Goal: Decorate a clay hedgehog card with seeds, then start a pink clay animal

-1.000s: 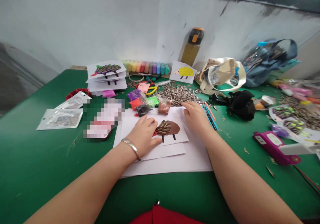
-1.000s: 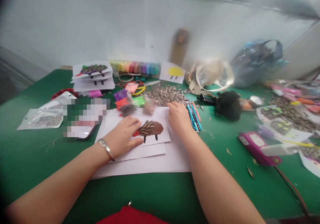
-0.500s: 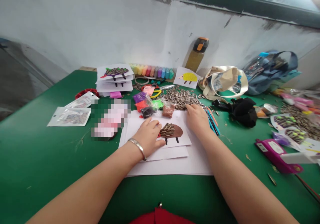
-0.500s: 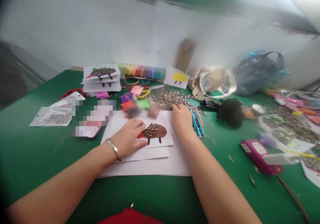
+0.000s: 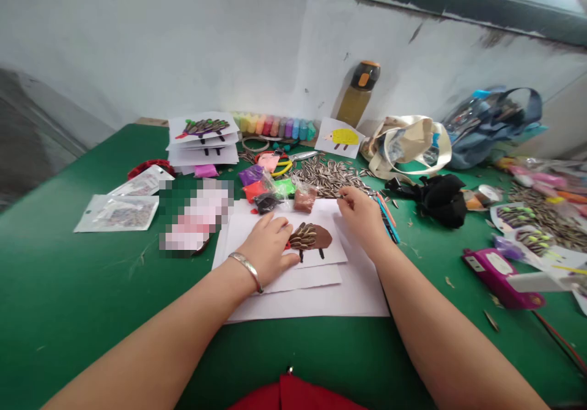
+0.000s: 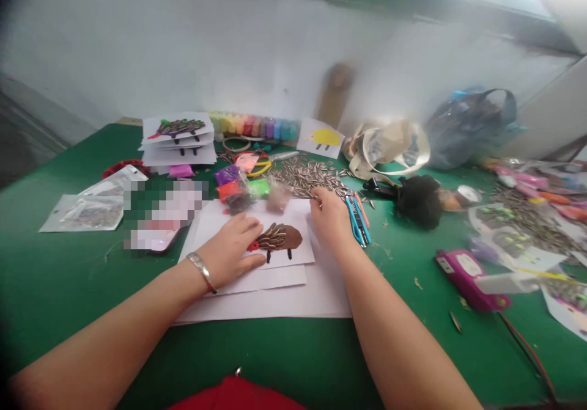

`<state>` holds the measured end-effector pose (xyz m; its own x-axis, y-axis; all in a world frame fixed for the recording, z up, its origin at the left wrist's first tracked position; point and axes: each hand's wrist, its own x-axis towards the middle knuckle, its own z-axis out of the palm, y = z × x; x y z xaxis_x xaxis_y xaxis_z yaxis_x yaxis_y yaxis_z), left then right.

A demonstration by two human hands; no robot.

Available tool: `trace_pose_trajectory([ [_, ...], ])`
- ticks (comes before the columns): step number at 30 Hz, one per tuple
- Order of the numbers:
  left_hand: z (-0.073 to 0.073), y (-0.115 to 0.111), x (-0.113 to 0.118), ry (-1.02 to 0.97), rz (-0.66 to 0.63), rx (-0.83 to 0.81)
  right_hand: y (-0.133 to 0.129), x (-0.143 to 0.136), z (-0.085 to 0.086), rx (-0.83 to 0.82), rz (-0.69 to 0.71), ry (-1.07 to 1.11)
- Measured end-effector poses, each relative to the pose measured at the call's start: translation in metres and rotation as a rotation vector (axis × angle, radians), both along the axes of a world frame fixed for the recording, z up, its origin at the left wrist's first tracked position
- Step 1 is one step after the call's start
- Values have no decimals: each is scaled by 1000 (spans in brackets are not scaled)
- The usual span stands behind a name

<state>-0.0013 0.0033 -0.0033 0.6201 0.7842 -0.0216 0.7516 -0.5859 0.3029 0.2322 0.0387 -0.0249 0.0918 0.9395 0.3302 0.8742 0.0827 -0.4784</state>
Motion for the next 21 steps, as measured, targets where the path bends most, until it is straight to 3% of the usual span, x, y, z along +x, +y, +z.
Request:
trace_pose_trajectory([
  [9,-1,1,1,2,-12,10,-54,-23,23,-225,277,285],
  [21,-2,2,0,-26,-28,29,-55,-25,22,-313,428,219],
])
